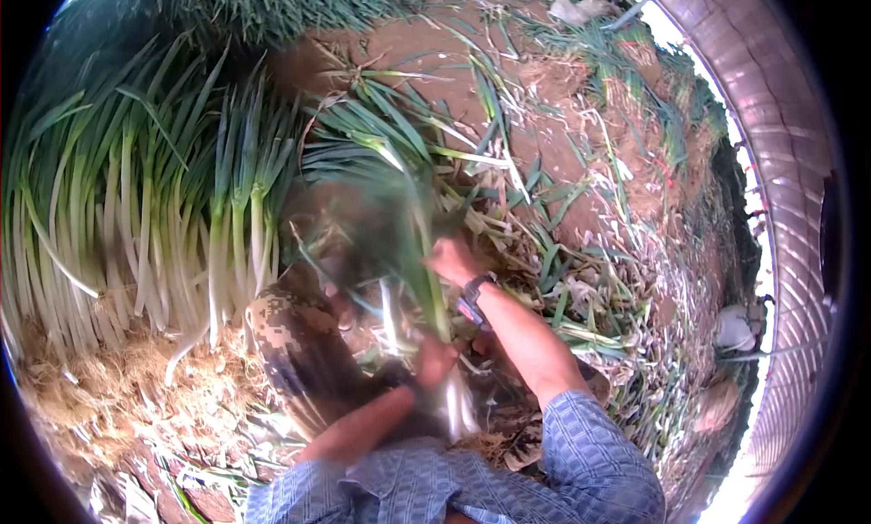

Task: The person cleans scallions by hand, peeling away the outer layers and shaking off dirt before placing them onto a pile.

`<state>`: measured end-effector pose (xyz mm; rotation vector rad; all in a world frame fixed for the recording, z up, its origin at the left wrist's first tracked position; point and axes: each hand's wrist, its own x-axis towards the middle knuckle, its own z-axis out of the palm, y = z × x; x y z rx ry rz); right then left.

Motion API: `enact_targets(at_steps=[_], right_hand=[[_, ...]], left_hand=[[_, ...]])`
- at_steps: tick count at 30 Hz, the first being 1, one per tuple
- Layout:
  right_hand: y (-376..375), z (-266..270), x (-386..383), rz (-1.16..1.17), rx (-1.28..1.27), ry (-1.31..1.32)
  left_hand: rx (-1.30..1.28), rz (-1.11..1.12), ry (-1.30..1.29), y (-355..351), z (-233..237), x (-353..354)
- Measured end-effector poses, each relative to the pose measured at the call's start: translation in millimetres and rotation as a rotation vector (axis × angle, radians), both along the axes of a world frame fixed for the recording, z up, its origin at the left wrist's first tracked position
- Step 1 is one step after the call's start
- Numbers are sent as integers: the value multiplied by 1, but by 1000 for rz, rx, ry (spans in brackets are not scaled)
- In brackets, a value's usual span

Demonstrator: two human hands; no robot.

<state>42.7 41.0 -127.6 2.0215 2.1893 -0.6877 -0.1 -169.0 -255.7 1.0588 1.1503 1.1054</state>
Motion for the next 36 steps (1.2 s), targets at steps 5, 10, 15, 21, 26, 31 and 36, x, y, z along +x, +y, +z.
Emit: enact_targets(at_steps=[5, 10, 15, 21, 26, 31, 36], right_hand=[[6, -38, 30, 74, 71, 308], [-60, 11, 74, -105, -225, 711], [-124, 123, 140, -653, 290, 1062], [-170, 156, 251, -887, 469, 1119], [-201, 81, 101, -452, -335, 747], [-201, 37, 59, -342, -429, 819], [-200, 46, 70, -378, -510, 821]], left_hand=[[-65, 23, -534, -13, 20, -6], [-271, -44, -467, 13, 33, -16], [-521, 111, -327, 37, 16, -31], [-449, -99, -590, 32, -4, -31], [-199, -105, -261, 28, 6, -16], [159, -50, -240, 28, 24, -34], [-554, -68, -798, 53, -14, -37]])
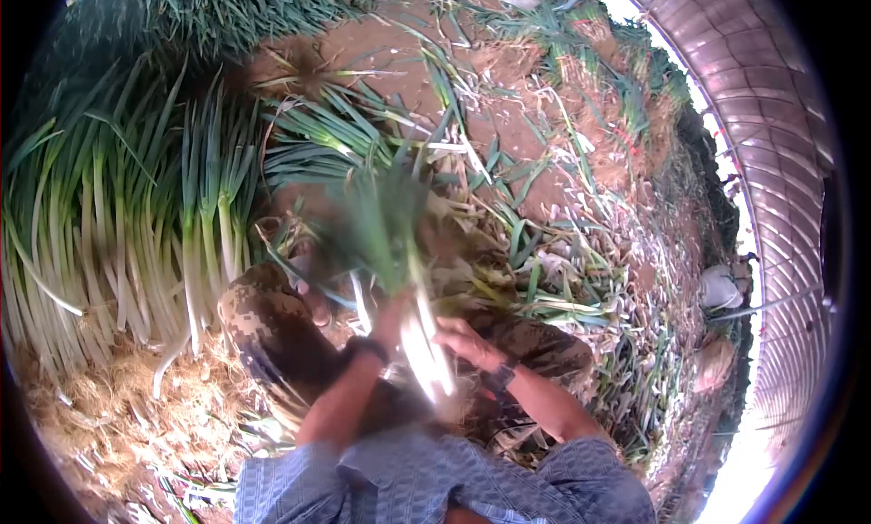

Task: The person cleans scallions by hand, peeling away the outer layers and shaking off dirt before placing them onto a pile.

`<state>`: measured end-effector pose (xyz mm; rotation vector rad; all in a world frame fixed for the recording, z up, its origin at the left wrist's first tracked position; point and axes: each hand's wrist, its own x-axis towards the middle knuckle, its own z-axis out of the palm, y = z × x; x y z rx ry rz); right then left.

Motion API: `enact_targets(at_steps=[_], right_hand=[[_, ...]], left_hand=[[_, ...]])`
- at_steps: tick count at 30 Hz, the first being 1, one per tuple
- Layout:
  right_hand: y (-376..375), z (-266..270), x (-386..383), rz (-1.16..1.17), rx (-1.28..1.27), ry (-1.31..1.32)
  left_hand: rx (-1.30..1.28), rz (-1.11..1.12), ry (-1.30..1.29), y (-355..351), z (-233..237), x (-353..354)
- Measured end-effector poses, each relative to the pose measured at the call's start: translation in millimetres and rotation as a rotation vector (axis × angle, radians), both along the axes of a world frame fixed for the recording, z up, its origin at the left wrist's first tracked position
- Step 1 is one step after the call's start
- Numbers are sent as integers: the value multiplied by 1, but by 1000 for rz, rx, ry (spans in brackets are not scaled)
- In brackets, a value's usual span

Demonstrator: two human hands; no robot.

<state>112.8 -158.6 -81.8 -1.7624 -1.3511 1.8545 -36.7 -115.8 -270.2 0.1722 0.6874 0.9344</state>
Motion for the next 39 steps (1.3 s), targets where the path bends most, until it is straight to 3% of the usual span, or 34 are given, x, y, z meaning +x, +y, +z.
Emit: enact_targets(at_steps=[1, 3, 4, 5, 7, 10, 13, 16, 18, 20, 22, 25, 28, 31, 35, 39], right_hand=[[-1, 0, 4, 97, -51, 3], [-17, 2, -4, 32, -71, -56], [-24, 3, -7, -2, -82, -85], [-25, 8, -11, -32, -142, -39], [-28, 17, -21, -117, -52, -6], [-27, -9, -15, -80, 24, 35], [-21, -11, -10, -96, 63, 79], [-13, 38, -8, -163, 65, 80], [-10, 45, -2, -189, 108, 191], [-10, 30, -4, -106, 95, 83], [-9, 21, -2, 6, -211, 82], [-27, -6, -6, -8, -75, 99], [-31, -22, -5, -14, -26, 153], [-42, -9, -13, 18, -31, 158], [-34, 28, -9, -39, -172, 293], [-34, 11, 7, 84, -95, 101]], left_hand=[[-28, -2, -59, 2, -11, -1], [-45, -38, 1, 7, -36, 3], [63, -7, 84, 5, -58, 9], [172, 23, 166, 2, -54, 11], [135, 6, 180, 0, -46, 13], [61, -33, 178, 4, 10, 5], [73, 0, 205, 18, 2, 2], [-168, 34, 26, 36, 27, -12], [-206, -10, 87, 37, 83, -22], [-27, -52, 37, 34, 49, -7], [150, -66, 16, 30, -9, 13], [-34, 41, 65, 22, 1, 14], [73, 18, 281, 19, -27, 25], [92, -63, 383, 17, 25, 14], [-191, 15, -268, 21, 117, -6], [-90, -133, -263, 12, 97, -2]])
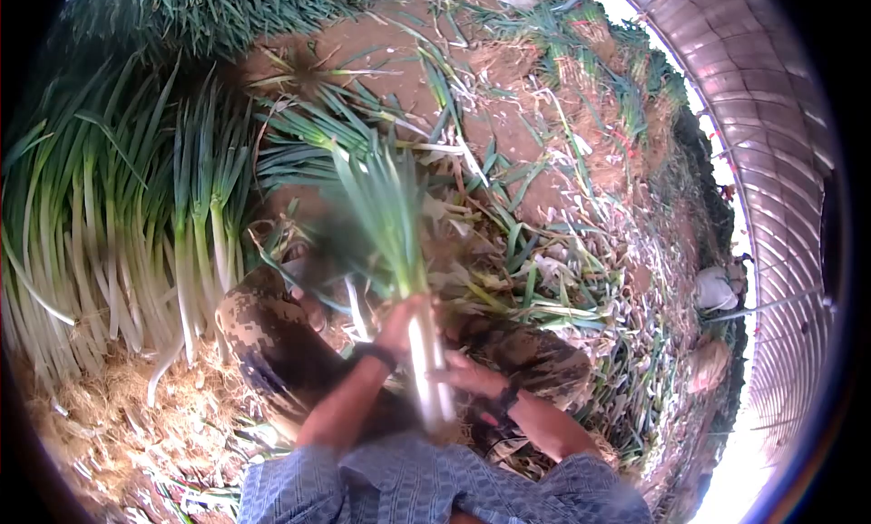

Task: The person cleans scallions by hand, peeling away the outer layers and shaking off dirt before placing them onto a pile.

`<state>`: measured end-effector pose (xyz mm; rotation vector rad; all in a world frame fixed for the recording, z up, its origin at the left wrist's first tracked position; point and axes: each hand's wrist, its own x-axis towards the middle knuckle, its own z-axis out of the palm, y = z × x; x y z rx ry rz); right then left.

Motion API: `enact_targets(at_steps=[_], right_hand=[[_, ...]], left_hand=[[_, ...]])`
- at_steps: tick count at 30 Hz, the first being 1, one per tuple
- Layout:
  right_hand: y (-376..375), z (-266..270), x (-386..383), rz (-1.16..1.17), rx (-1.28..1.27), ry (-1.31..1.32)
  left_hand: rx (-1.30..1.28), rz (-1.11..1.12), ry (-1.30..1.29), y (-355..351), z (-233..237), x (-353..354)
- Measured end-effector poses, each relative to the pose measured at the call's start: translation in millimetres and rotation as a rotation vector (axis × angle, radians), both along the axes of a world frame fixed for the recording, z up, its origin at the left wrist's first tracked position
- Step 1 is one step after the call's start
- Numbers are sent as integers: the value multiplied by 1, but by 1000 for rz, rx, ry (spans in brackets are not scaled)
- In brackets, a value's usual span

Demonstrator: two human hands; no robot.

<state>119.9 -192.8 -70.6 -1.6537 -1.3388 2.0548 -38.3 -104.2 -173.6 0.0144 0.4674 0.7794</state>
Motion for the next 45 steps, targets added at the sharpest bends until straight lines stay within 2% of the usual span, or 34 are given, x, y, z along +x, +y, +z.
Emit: enact_targets(at_steps=[1, 3, 5, 9, 13, 15, 16, 19, 21, 22, 24, 25, 26, 27, 28, 29, 31, 32, 34, 35, 36, 38, 40, 42, 45], right_hand=[[12, 12, 1, 100, -22, -62], [49, -11, 25, 108, -20, -76], [88, 0, 21, -283, 163, -135], [164, -15, -1, -213, 240, -238], [206, -81, -13, 0, 424, -448], [206, -85, -9, -14, 455, -429], [202, -87, -5, -51, 470, -384], [163, -49, 1, -185, 324, -263], [127, -20, -2, -252, 477, -58], [110, -18, 6, -488, 369, 62], [93, 5, 37, -767, 546, 137], [87, -3, 76, -975, 586, -60], [85, 35, 83, -1098, 726, 15], [79, 28, 135, -1276, 636, 75], [81, 44, 153, -1455, 640, 199], [82, 43, 153, -1351, 588, 122], [86, 39, 156, -1139, 488, -34], [86, 68, 100, -909, 413, -215], [111, 27, 72, -402, 332, -365], [123, 19, 45, -236, 458, -462], [140, 3, 26, -103, 772, -562], [177, -10, -13, -149, 790, -653], [210, -38, -24, -64, 747, -779], [226, -48, -37, 87, 662, -852], [228, -53, -43, 98, 593, -822]], left_hand=[[-8, -20, 17, -5, -16, 1], [118, -70, 135, -9, -42, 2], [131, -51, 148, -13, -40, -1], [210, -117, 187, -15, -34, -2], [359, -210, 421, -21, -36, -7], [355, -218, 462, -20, -37, -6], [182, -109, 231, -20, -37, -5], [67, -49, 220, -21, -57, 1], [100, -24, 263, -22, -62, -4], [69, -37, 207, -18, -48, -8], [-26, -13, 132, -14, -38, -9], [-88, 29, 113, -13, -46, -8], [-6, 3, 91, -10, -57, -9], [17, -20, 208, -11, -53, -8], [42, -43, 327, -11, -46, -5], [68, -64, 443, -10, -41, -3], [359, -57, 711, -16, -69, 7], [407, -30, 816, -17, -68, 17], [560, 73, 886, -24, -79, 26], [634, 127, 925, -28, -84, 31], [690, 186, 965, -32, -86, 34], [760, 407, 949, -38, -83, 35], [658, 110, 1102, -31, -48, 25], [682, 123, 1193, -33, -48, 24], [675, 120, 1201, -33, -58, 25]])
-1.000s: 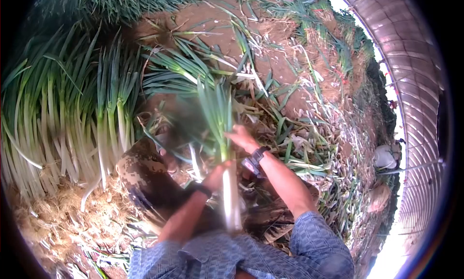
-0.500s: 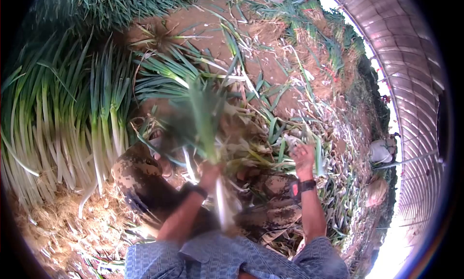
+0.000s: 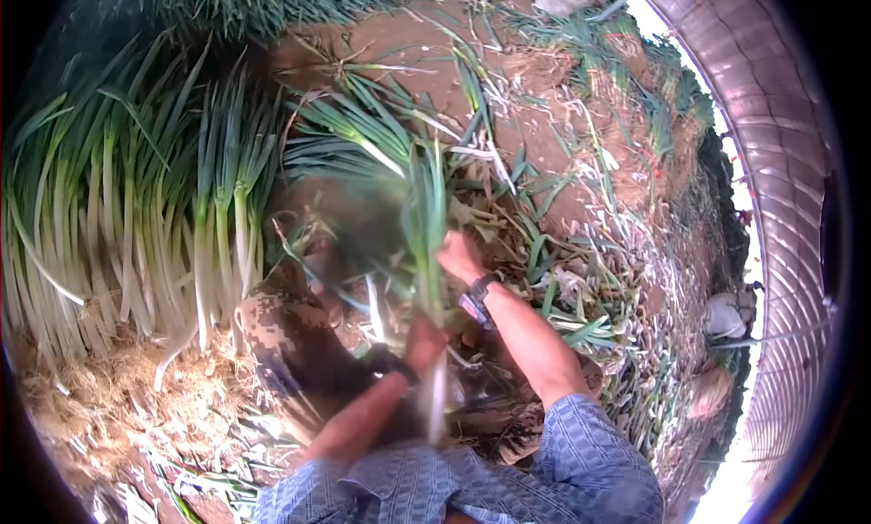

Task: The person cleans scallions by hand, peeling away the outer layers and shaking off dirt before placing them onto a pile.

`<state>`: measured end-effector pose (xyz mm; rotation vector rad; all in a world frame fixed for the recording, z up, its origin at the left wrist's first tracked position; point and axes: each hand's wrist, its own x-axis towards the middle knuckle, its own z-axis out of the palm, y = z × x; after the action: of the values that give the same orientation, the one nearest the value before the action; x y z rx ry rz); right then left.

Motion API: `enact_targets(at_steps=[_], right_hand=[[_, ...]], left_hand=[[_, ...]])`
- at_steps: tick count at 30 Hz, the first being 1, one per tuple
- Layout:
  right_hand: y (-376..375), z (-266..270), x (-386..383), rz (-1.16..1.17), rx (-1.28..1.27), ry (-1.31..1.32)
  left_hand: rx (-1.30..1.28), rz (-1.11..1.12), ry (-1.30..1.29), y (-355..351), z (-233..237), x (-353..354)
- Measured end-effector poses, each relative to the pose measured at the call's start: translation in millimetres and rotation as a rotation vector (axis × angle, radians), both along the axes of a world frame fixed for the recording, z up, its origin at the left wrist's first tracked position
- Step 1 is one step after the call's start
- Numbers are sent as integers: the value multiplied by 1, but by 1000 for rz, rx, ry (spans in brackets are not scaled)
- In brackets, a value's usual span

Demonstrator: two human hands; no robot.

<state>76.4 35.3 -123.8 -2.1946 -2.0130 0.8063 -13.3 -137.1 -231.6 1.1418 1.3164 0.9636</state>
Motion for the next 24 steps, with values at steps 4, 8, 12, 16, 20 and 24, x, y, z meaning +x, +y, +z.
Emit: enact_targets(at_steps=[4, 8, 12, 16, 20, 24], right_hand=[[-15, -22, 17, -5, 233, 165], [-33, -29, 21, -54, 279, 445], [-101, 37, 20, -326, 199, 1040], [-129, 120, 120, -509, 375, 1241], [-145, 144, 172, -808, 374, 1320], [-191, 138, 90, -186, 18, 847]], left_hand=[[-106, -18, 89, 1, 9, 5], [97, -37, -140, 2, -34, 12], [173, -253, -240, 17, -8, -28], [-327, -216, -563, 12, -13, -36], [-358, -127, -785, 26, 21, -32], [-352, -57, -906, 93, 117, -42]])
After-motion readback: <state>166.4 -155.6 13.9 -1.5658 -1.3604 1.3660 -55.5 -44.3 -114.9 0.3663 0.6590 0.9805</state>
